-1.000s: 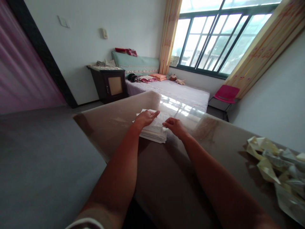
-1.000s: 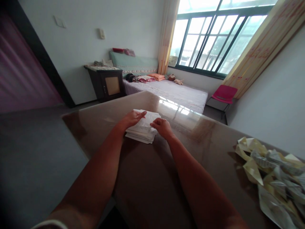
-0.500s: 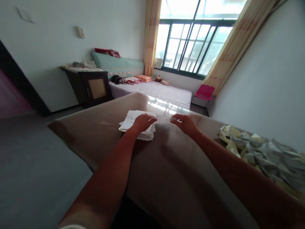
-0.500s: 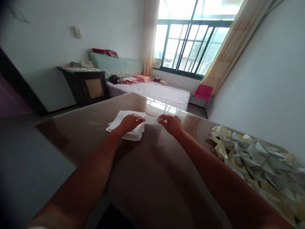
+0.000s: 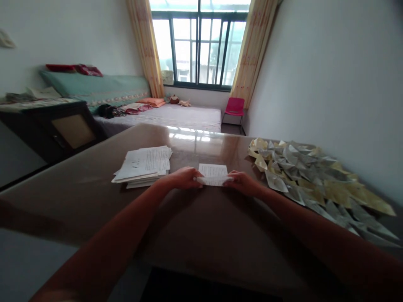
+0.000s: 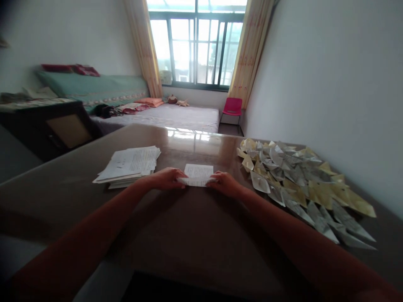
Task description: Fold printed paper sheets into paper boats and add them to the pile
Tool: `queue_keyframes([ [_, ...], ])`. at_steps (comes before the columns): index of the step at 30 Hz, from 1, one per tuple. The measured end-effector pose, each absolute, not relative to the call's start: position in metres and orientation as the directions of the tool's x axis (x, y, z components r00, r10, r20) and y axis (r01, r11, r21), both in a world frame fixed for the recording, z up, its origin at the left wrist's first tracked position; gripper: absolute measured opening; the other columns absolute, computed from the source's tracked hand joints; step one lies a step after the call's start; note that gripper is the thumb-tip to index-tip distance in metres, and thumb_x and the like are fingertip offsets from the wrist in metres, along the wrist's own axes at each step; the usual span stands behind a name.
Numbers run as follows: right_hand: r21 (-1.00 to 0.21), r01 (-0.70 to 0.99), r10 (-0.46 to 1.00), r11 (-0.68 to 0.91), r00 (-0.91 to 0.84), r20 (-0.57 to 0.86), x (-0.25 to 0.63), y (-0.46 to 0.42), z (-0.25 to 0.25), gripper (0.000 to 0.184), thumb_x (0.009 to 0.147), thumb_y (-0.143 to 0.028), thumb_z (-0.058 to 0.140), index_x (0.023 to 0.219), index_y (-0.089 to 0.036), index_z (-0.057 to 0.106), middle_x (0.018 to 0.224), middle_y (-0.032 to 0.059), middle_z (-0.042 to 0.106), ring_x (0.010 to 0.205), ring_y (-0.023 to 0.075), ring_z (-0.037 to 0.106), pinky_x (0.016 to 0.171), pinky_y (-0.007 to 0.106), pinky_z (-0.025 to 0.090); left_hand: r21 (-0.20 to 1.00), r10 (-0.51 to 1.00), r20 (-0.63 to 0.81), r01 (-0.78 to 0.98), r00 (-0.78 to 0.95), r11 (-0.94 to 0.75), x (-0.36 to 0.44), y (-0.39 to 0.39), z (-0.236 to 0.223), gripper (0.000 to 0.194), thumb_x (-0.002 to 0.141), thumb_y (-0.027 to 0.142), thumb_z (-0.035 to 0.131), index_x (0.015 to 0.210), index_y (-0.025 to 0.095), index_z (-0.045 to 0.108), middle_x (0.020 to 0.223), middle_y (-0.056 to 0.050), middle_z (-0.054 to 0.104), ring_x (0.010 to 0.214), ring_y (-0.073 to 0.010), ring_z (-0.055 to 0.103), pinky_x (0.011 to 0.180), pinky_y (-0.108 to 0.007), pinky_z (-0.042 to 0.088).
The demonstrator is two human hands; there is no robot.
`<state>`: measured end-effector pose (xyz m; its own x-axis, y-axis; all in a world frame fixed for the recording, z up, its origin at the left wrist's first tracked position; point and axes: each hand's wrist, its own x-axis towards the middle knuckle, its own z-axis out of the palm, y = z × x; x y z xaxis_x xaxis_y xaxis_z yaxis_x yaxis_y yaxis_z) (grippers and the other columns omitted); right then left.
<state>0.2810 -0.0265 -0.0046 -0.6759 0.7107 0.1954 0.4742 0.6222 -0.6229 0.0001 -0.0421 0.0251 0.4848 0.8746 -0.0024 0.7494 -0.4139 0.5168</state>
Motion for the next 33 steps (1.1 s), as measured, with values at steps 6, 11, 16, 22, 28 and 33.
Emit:
queue_keyframes([
  [6,-0.690,0.586,0.853,0.425,-0.514,0.090,0.271,0.002,-0.005,0.033,0.085,-0.040,0.049,0.080,-0.013,0.066,0.068,0.0009,0.063,0.058,0.0126,0.052,0.055,0.023,0.041,0.598,0.879,-0.111,0.737,0.464,-0.314,0.007,-0.017,0.026,0.027,0.081,0.036,0.058,0.096,0.016,0.070,0.082,-0.003,0.071,0.069,-0.0140,0.064,0.062,-0.021,0.049],
  [11,-0.587,0.699,0.903,0.408,-0.403,0.149,0.259,0.018,-0.006,0.018,0.079,-0.028,0.056,0.070,-0.015,0.063,0.065,0.0015,0.061,0.058,0.0124,0.050,0.055,0.023,0.035,0.584,0.962,-0.039,0.787,0.271,-0.198,0.018,-0.004,0.011,0.063,0.085,0.037,0.051,0.140,0.009,0.037,0.093,-0.010,0.068,0.067,-0.0151,0.062,0.061,-0.025,0.049],
  [16,-0.481,0.798,0.930,0.363,-0.281,0.236,0.252,0.013,-0.016,0.033,0.081,-0.033,0.058,0.110,-0.017,0.058,0.074,0.0029,0.065,0.064,0.0155,0.056,0.057,0.024,0.033,0.531,0.975,0.074,0.820,0.209,-0.216,0.021,-0.003,-0.002,0.063,0.085,0.038,0.051,0.144,0.018,0.036,0.082,-0.004,0.068,0.077,-0.0183,0.062,0.075,-0.028,0.047],
  [22,-0.349,0.870,0.931,0.348,-0.278,0.235,0.251,0.005,-0.020,0.048,0.083,-0.037,0.057,0.127,-0.023,0.047,0.069,-0.0012,0.064,0.060,0.0155,0.057,0.054,0.023,0.030,0.451,0.967,0.069,0.857,0.247,-0.251,0.024,-0.009,0.001,0.035,0.087,0.037,0.047,0.113,0.028,0.069,0.071,-0.002,0.068,0.070,-0.0178,0.062,0.071,-0.027,0.044],
  [28,-0.377,0.810,0.890,0.448,-0.365,0.273,0.253,0.009,-0.018,0.015,0.086,-0.034,0.053,0.086,-0.023,0.063,0.081,0.0006,0.067,0.066,0.0132,0.057,0.061,0.024,0.033,0.392,0.973,0.085,0.890,0.216,-0.232,0.026,-0.012,-0.001,0.036,0.089,0.036,0.044,0.117,0.033,0.066,0.089,-0.003,0.074,0.076,-0.0194,0.065,0.072,-0.028,0.045],
  [33,-0.366,0.815,0.889,0.448,-0.363,0.280,0.251,0.010,-0.017,0.014,0.086,-0.032,0.054,0.085,-0.022,0.063,0.086,0.0009,0.067,0.072,0.0141,0.058,0.064,0.024,0.034,0.387,0.973,0.093,0.892,0.213,-0.232,0.026,-0.010,-0.004,0.035,0.089,0.034,0.045,0.115,0.031,0.067,0.096,-0.004,0.074,0.079,-0.0201,0.066,0.073,-0.029,0.046],
])
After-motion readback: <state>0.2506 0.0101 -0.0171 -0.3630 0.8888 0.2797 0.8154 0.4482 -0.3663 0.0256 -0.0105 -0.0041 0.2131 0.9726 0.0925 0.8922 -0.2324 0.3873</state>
